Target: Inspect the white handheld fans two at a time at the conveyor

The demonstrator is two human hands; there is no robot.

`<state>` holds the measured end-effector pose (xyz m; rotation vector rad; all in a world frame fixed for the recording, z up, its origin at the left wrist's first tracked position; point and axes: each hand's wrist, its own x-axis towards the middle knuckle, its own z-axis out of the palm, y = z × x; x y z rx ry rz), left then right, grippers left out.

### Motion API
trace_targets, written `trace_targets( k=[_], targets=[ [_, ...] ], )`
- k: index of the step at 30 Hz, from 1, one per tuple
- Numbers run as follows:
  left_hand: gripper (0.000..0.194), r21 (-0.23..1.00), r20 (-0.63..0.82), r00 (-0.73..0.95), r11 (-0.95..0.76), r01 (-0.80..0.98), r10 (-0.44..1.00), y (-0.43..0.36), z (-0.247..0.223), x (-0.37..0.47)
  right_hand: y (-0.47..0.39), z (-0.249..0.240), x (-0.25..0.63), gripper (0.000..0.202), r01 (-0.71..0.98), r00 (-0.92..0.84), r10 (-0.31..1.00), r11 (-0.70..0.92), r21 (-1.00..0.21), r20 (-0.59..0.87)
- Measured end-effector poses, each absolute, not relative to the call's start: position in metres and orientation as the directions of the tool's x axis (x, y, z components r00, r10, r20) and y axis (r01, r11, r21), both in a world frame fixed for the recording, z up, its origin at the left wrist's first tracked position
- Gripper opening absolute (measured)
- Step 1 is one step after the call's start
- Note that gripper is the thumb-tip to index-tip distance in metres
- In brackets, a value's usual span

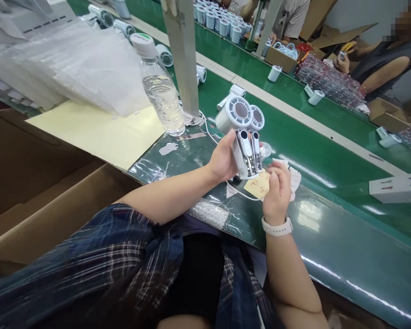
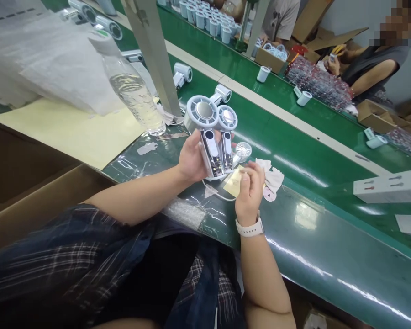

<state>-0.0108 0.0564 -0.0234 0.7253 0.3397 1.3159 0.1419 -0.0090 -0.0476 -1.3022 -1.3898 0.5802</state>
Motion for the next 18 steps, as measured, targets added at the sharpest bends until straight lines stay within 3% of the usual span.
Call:
trace_targets(
  k=[3,7,9,15,18],
  targets=[
    [0.061,0.82,0.177,0.406,0.095,-0.565,0.896,0.043,-0.031,-0.01,-0.003,-0.045,0.147,0.047,0.324,0.11,0.93,0.299,-0.897,0.35],
    [0.054,0.927,0.309,0.529,-0.125,-0.355,0.79,0.036,-0.039,-0.013,0.002,-0.043,0.162,0.057,0.212,-0.005,0.974,0.221,-0.952,0.225],
    [0.052,0.919,0.339,0.502,-0.166,-0.357,0.796,0.041,-0.041,-0.015,0.004,-0.04,0.172,0.054,0.141,-0.032,0.984,0.177,-0.974,0.175],
    [0.05,0.847,0.267,0.333,-0.056,-0.528,0.905,0.06,-0.04,-0.015,0.002,-0.034,0.178,0.057,-0.104,0.049,0.998,0.033,-0.994,0.028],
    [0.052,0.828,0.158,0.381,0.088,-0.554,0.911,0.058,-0.04,-0.015,0.001,-0.035,0.173,0.046,-0.221,0.061,0.997,-0.038,-0.975,-0.053]
  ],
)
